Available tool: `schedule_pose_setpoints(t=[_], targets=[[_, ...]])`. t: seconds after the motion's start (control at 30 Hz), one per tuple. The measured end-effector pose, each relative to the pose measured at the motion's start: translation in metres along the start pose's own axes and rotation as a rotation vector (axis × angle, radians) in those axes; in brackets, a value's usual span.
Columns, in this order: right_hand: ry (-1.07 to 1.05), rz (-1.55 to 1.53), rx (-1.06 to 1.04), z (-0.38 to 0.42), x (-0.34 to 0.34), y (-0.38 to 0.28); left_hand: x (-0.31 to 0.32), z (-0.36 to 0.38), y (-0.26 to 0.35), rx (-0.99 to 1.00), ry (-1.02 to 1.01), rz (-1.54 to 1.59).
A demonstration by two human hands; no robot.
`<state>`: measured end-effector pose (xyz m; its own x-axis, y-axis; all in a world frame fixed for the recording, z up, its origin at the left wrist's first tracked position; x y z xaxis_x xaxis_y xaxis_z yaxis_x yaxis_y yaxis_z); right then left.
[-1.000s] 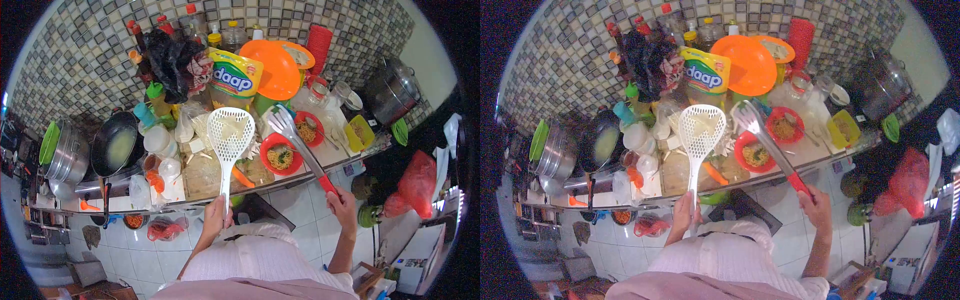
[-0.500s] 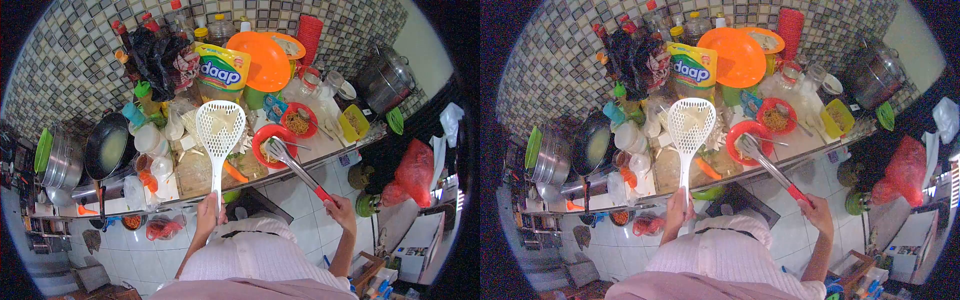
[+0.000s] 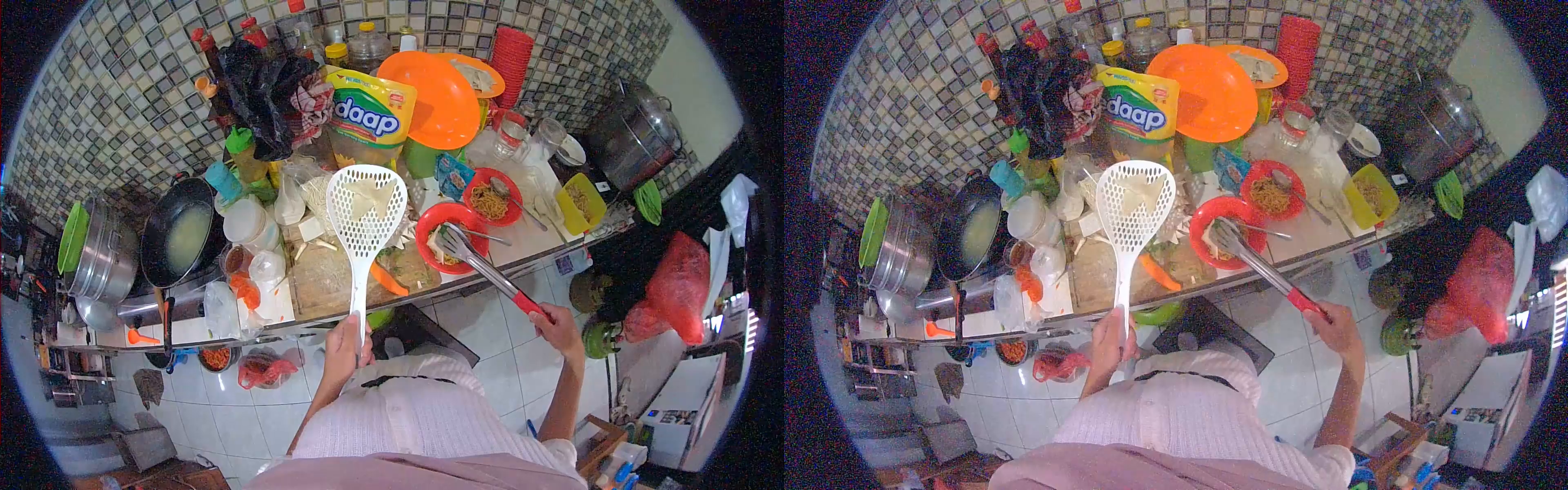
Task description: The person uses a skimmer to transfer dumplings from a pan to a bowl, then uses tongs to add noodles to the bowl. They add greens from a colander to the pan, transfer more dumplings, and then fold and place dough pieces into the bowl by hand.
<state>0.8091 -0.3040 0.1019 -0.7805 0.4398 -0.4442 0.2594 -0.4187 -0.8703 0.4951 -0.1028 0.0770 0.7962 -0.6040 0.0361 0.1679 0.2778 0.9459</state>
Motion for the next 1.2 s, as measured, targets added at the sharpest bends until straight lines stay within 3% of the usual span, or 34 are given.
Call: schedule_pose_setpoints(t=[0.37,0.43,0.57,0.77,1.03,1.2], targets=[[-0.019,0.203,-0.032,-0.01,-0.005,-0.021,0.002,0.001,0.0,0.01,-0.007,-0.019],[0.044,0.245,-0.236,-0.006,-0.005,-0.035,0.002,0.0,-0.001,0.009,-0.004,-0.025],[0.062,0.342,-0.209,0.004,-0.006,-0.056,0.003,-0.001,-0.003,-0.013,0.004,-0.035],[0.158,0.186,-0.09,0.01,-0.018,-0.048,0.005,-0.004,-0.01,-0.046,-0.029,-0.025],[-0.015,-0.449,0.114,0.009,0.016,-0.073,0.011,-0.01,-0.018,0.001,-0.044,-0.085],[-0.037,-0.42,0.164,-0.005,0.023,-0.072,0.014,-0.01,-0.017,0.05,-0.035,-0.135]])
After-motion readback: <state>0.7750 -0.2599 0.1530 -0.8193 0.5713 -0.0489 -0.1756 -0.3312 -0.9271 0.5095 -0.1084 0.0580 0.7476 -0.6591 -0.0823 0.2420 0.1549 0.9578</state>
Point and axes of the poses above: each hand's wrist, its own z-axis away from the middle knuckle, its own x-axis out of the palm, y = z × x, the point moved 5 cm from there along -z, towards the middle knuckle, and after that the axes turned 14 degrees about -z, right-handed, at the moved point
